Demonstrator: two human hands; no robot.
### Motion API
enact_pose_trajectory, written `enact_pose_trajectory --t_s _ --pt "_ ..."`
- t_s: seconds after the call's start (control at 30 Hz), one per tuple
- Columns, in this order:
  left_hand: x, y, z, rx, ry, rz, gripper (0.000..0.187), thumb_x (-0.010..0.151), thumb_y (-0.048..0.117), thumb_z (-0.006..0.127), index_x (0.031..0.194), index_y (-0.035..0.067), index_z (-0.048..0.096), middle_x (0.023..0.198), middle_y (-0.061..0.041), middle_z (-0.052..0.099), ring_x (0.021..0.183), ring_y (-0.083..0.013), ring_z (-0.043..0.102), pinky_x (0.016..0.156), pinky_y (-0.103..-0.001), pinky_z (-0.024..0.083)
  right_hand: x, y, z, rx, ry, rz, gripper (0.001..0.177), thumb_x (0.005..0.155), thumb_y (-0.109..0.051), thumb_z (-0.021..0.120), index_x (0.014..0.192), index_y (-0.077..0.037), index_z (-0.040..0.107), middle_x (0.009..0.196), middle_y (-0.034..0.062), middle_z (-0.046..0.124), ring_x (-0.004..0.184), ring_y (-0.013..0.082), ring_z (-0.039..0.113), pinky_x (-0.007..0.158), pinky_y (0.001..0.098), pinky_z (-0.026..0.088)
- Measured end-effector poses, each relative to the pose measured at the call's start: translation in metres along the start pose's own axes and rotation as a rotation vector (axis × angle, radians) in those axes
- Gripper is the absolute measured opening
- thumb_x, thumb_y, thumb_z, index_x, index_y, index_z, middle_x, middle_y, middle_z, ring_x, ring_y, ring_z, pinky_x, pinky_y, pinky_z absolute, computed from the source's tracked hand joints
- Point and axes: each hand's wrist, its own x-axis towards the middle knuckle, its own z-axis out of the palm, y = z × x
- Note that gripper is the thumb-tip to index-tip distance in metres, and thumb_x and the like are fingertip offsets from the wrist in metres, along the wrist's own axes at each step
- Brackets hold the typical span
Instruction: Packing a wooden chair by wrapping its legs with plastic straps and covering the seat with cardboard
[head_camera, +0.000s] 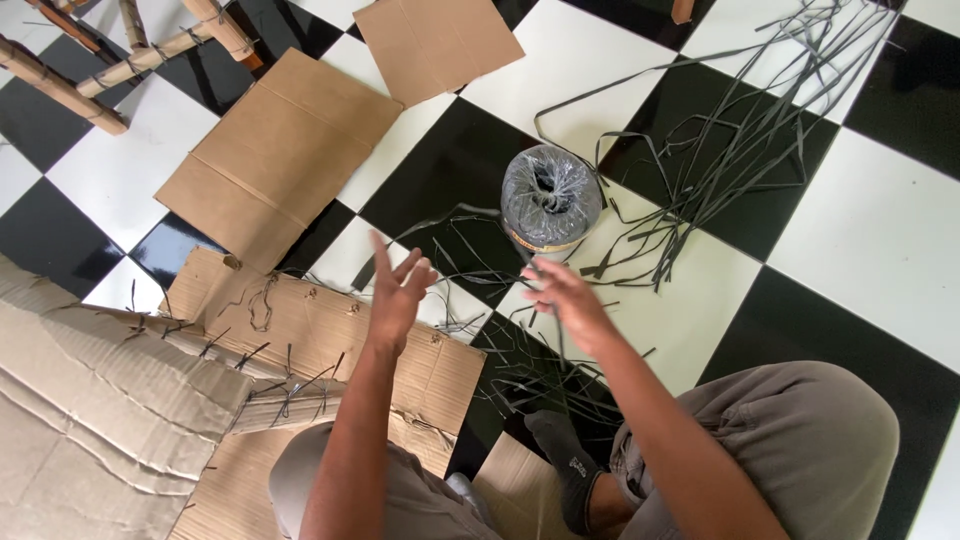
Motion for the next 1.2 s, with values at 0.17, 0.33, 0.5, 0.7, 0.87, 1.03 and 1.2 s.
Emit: enact_pose_trajectory --t_s 0.17,0.33,0.5,0.7,0.87,1.03,1.2 --pt "0.000 -0.018 0.011 0.247 -0.177 0.064 0.057 0.099 0.016 0.063 0.153 0.016 0.046 0.159 -0.019 0.042 0.143 -0.0405 0.043 0.115 -0.049 0.044 0.019 0.066 -0.029 -0.954 -0.221 0.117 0.055 0.109 -0.036 0.049 0.159 -0.014 0.038 0.161 0.0208 0.038 0.150 0.0463 0.029 0.119 0.0618 0.034" --pt "0.014 -0.056 0.007 0.525 -0.260 -0.046 0.049 0.095 0.030 0.069 0.144 0.026 0.060 0.140 -0.012 0.064 0.117 -0.0291 0.068 0.103 -0.044 0.055 0.081 0.189 -0.123 -1.124 -0.018 0.216 0.051 0.099 -0.047 0.056 0.144 -0.023 0.061 0.149 0.0101 0.059 0.138 0.0339 0.054 0.116 0.0484 0.045" --pt "0.003 -0.051 0.015 0.677 -0.370 -0.007 0.053 0.092 0.033 0.069 0.142 0.018 0.061 0.137 -0.014 0.066 0.116 -0.0313 0.069 0.104 -0.046 0.055 0.120 0.254 -0.215 -1.207 0.287 0.317 0.055 0.090 -0.049 0.061 0.140 -0.027 0.065 0.142 0.0101 0.064 0.129 0.0347 0.063 0.110 0.0471 0.050" --pt "-0.013 -0.037 0.020 0.842 -0.500 0.160 0.053 0.091 0.026 0.068 0.142 0.017 0.061 0.127 -0.017 0.071 0.109 -0.0390 0.071 0.099 -0.053 0.055 0.116 0.184 -0.219 -1.004 0.636 0.281 0.060 0.096 -0.033 0.059 0.152 -0.013 0.051 0.156 0.0164 0.037 0.144 0.0379 0.045 0.120 0.0492 0.037" --pt "-0.024 -0.046 0.019 1.054 -0.615 0.108 0.054 0.096 0.032 0.057 0.149 0.027 0.049 0.146 -0.001 0.059 0.122 -0.0244 0.064 0.100 -0.042 0.054 0.113 0.131 -0.197 -1.135 0.570 0.363 0.073 0.093 -0.020 0.053 0.162 -0.021 0.029 0.171 0.0147 0.010 0.139 0.0358 0.046 0.105 0.0451 0.045" --pt "-0.023 -0.053 0.013 1.114 -0.616 0.072 0.056 0.095 0.034 0.056 0.151 0.029 0.046 0.146 -0.002 0.058 0.120 -0.0257 0.064 0.098 -0.042 0.053 0.140 0.149 -0.229 -1.057 0.518 0.434 0.072 0.092 -0.022 0.050 0.162 -0.024 0.032 0.172 0.0156 0.002 0.150 0.0378 0.028 0.112 0.0475 0.039" --pt "-0.021 -0.051 0.012 1.133 -0.595 0.018 0.057 0.095 0.036 0.057 0.151 0.030 0.045 0.149 -0.001 0.055 0.114 -0.0265 0.068 0.094 -0.042 0.056 0.152 0.187 -0.251 -0.994 0.608 0.298 0.063 0.096 -0.016 0.042 0.156 0.000 0.031 0.172 0.0135 0.015 0.156 0.0274 0.019 0.116 0.0416 0.034"
